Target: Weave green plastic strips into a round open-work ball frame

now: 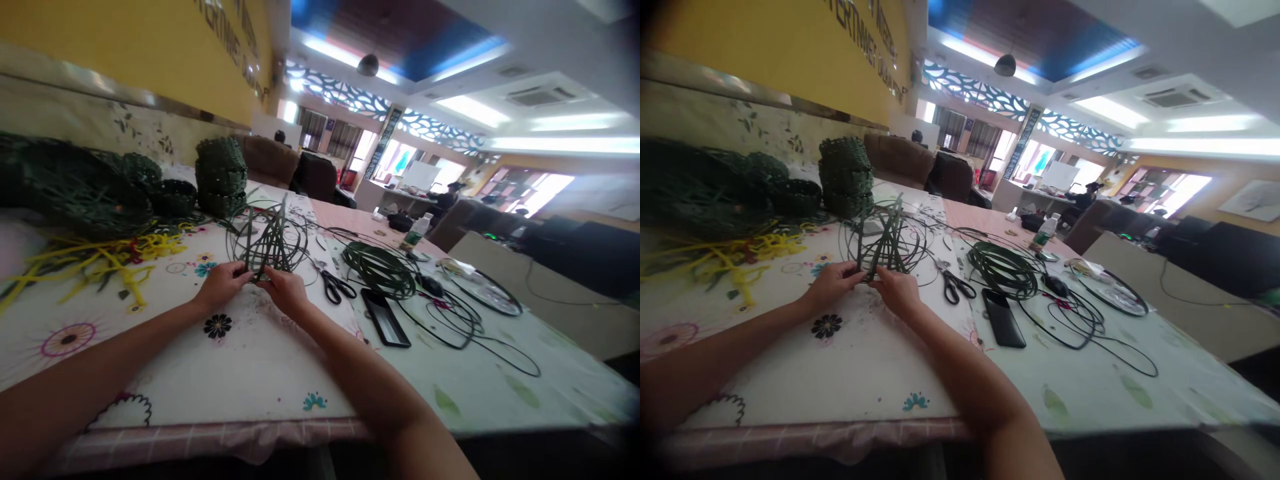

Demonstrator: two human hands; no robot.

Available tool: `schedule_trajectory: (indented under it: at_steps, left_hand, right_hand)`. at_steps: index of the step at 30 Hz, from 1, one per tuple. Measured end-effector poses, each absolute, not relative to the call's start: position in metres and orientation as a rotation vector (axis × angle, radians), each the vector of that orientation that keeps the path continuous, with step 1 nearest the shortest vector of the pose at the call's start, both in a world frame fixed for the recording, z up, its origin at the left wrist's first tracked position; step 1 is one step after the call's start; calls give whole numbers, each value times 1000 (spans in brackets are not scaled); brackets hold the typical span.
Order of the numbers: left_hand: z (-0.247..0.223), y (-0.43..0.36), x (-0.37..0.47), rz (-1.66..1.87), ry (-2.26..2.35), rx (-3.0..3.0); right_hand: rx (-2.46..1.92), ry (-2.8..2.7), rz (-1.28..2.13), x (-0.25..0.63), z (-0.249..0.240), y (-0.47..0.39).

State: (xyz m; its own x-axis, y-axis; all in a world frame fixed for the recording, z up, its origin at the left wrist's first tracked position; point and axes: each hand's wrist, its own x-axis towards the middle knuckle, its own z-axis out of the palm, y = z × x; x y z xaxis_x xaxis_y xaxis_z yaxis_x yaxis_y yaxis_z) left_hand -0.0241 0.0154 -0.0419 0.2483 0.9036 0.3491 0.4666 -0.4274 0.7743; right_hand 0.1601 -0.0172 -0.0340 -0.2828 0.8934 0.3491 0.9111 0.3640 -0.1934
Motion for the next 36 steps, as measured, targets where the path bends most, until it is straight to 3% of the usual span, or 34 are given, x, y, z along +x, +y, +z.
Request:
schedule_trajectory:
  at_steps: [5,10,21,28,36]
  left_hand:
    - [-41,15,-22,1155,1133,1736]
    - [-37,11,-17,1234,1146,1649]
    - [-39,16,-25,1159,1087,1834]
    - [-22,0,-30,1617,1000,2290]
    - [-33,-1,-21,1337,984,2566]
  right_hand:
    - [-1613,-2282,-262,156,-35,-18]
    - [-1643,-2264,-245,157,-37,-13]
    - [-1529,-2249,-318,165,-36,-13]
    - [-1545,-2106,-380,175,-27,-10]
    - [-1318,-2413,-565,165,-25,-20]
